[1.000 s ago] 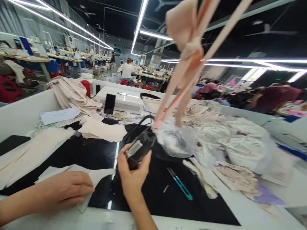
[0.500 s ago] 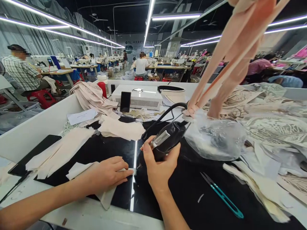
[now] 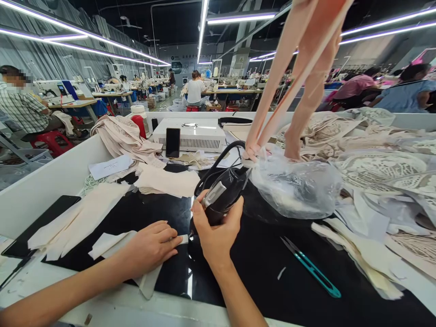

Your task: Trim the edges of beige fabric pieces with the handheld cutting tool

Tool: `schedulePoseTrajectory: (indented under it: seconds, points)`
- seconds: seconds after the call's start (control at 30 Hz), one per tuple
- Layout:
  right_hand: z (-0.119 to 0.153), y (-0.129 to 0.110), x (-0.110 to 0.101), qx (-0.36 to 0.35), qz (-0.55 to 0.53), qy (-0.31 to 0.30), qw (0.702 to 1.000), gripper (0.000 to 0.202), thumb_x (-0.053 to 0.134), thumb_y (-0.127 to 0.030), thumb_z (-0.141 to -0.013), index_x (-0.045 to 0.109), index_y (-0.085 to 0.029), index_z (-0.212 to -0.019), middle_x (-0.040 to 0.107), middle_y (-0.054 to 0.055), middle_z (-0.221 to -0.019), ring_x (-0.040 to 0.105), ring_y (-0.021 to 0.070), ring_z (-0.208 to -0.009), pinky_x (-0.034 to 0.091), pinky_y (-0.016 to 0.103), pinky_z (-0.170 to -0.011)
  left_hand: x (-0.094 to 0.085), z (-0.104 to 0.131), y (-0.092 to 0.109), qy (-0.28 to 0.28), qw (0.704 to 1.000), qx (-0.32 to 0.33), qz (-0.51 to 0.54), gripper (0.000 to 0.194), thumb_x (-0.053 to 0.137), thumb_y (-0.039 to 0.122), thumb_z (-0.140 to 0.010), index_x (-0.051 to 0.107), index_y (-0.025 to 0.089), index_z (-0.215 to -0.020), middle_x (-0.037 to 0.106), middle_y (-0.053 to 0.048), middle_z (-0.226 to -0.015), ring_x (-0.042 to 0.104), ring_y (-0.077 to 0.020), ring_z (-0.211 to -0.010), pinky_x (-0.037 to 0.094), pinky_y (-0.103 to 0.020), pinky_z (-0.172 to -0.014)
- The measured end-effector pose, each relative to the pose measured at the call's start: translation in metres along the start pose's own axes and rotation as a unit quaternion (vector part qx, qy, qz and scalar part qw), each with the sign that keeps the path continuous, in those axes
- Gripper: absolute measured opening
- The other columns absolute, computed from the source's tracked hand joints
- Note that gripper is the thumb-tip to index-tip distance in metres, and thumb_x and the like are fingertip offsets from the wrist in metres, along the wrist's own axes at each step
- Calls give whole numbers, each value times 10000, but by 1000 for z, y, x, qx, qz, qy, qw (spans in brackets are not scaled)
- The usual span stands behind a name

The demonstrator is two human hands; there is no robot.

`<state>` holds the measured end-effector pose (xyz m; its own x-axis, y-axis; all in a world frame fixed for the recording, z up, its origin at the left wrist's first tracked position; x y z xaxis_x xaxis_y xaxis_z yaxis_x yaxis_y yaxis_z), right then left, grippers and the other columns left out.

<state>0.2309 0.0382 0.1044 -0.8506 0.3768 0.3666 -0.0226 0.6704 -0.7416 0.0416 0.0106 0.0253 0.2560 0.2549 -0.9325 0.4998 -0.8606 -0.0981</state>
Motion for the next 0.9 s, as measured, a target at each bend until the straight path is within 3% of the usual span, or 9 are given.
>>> schedulePoseTrajectory:
  seconds: [0.3, 0.6, 0.9]
  points:
    - [-2, 0, 6, 3, -8, 1, 1000, 454, 1064, -407, -888, 669, -315, -1092, 792, -74, -852, 704, 159, -603, 638, 309, -600, 2, 4, 2, 65, 998, -6, 7, 165, 770, 302, -1297, 799, 160, -1377, 826, -70, -1128, 833, -233, -1063, 724, -354, -1043]
    - [0, 6, 5, -12, -9, -9, 1000, 411, 1050, -372, -933, 695, -320, -1133, 798, -64, -899, 716, 163, -642, 650, 320, -641, 10, 5, 1, 39, 999, -15, -1, 194, 724, 341, -1316, 773, 175, -1404, 817, -84, -1188, 840, -242, -1109, 752, -390, -1095]
    - [-2, 5, 7, -18, -3, -16, 1000, 407, 1057, -414, -944, 692, -309, -1092, 795, -52, -891, 713, 166, -644, 658, 322, -629, 8, 4, 2, 65, 998, -15, 6, 229, 679, 339, -1331, 777, 148, -1411, 827, -87, -1157, 846, -228, -1088, 754, -349, -1095]
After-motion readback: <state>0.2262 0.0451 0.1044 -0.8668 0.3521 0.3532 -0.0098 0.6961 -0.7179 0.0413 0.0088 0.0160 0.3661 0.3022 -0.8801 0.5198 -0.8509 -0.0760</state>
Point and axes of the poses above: each hand's wrist, its own z-axis away from the middle knuckle, its own x-axis out of the palm, y = z × x, the point moved 7 cm from there along -z, towards the middle knuckle
